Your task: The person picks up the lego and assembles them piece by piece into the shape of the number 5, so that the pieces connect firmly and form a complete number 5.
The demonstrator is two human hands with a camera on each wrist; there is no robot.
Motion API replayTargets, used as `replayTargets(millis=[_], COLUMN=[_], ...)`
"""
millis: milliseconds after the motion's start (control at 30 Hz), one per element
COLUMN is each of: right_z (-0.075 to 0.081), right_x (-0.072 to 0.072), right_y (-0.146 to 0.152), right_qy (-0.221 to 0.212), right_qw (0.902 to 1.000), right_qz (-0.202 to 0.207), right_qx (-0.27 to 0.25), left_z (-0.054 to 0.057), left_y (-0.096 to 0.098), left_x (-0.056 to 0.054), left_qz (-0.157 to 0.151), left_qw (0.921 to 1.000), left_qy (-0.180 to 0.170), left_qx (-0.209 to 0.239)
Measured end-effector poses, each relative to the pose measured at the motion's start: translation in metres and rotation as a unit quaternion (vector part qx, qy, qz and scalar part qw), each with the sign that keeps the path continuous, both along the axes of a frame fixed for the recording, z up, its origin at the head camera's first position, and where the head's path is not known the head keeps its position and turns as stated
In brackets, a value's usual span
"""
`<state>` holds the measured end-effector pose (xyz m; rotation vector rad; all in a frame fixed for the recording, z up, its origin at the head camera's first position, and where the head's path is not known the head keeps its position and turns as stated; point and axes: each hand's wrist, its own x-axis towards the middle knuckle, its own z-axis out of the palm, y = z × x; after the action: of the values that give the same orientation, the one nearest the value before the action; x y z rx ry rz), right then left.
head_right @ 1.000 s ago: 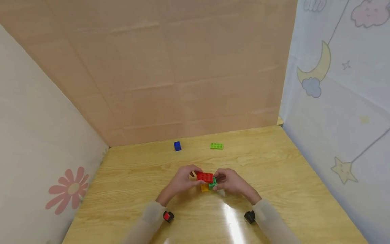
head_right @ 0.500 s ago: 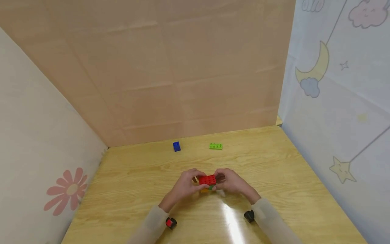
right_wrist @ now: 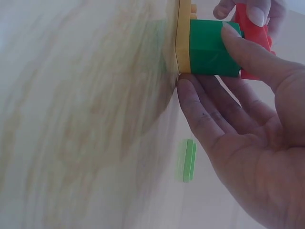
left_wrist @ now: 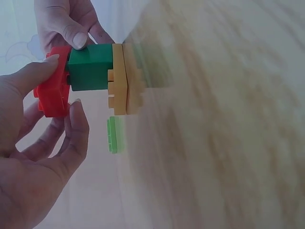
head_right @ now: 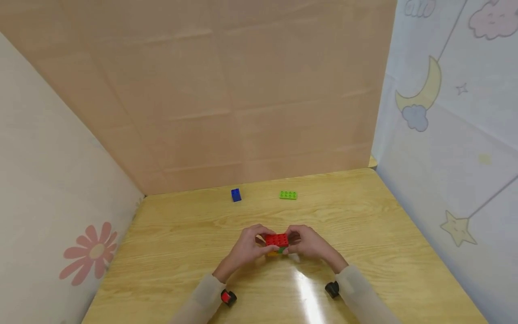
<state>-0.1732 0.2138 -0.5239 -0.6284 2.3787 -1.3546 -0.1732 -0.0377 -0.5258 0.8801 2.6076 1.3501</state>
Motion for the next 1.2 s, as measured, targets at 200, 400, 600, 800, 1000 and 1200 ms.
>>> replayTargets(millis=[200, 400, 600, 800, 1000, 1200], right_z=[0.0002, -0.0018, -0.0006, 0.0043, 0.0035, 0.0028], right_x=[0.0014, 0.0023, 0.0024, 0.0017, 0.0006, 0.0005], right_y=[0.0001, 0.0000, -0.0004, -0.0020, -0.0020, -0.0010], right_qy=[-0.001, 0.005, -0.005, -0.004, 0.001, -0.002], right_qw=[1.0000, 1.0000, 1.0000, 1.0000, 1.0000, 1.0000], right_qz=[-0.004, -0.004, -0.005, -0.005, -0.006, -0.003], right_qx=[0.001, 0.004, 0.002, 0.001, 0.006, 0.003], left_z=[-0.0012, -0.0016, -0.0020, -0.0007, 0.0008, 0.0006], left_y=[0.0011, 0.0011, 0.0000, -0.0017, -0.0026, -0.0032], left_x=[0.0002, 0.0016, 0.0016, -0.0004, -0.0021, -0.0030], left_qz=[0.004, 0.013, 0.021, 0.019, 0.019, 0.014], left_qw=[1.0000, 0.9987, 0.9976, 0.9977, 0.9976, 0.9978], left_qy=[-0.007, -0.044, -0.058, -0.055, -0.058, -0.059], left_qx=[0.006, 0.024, 0.031, 0.033, 0.032, 0.026])
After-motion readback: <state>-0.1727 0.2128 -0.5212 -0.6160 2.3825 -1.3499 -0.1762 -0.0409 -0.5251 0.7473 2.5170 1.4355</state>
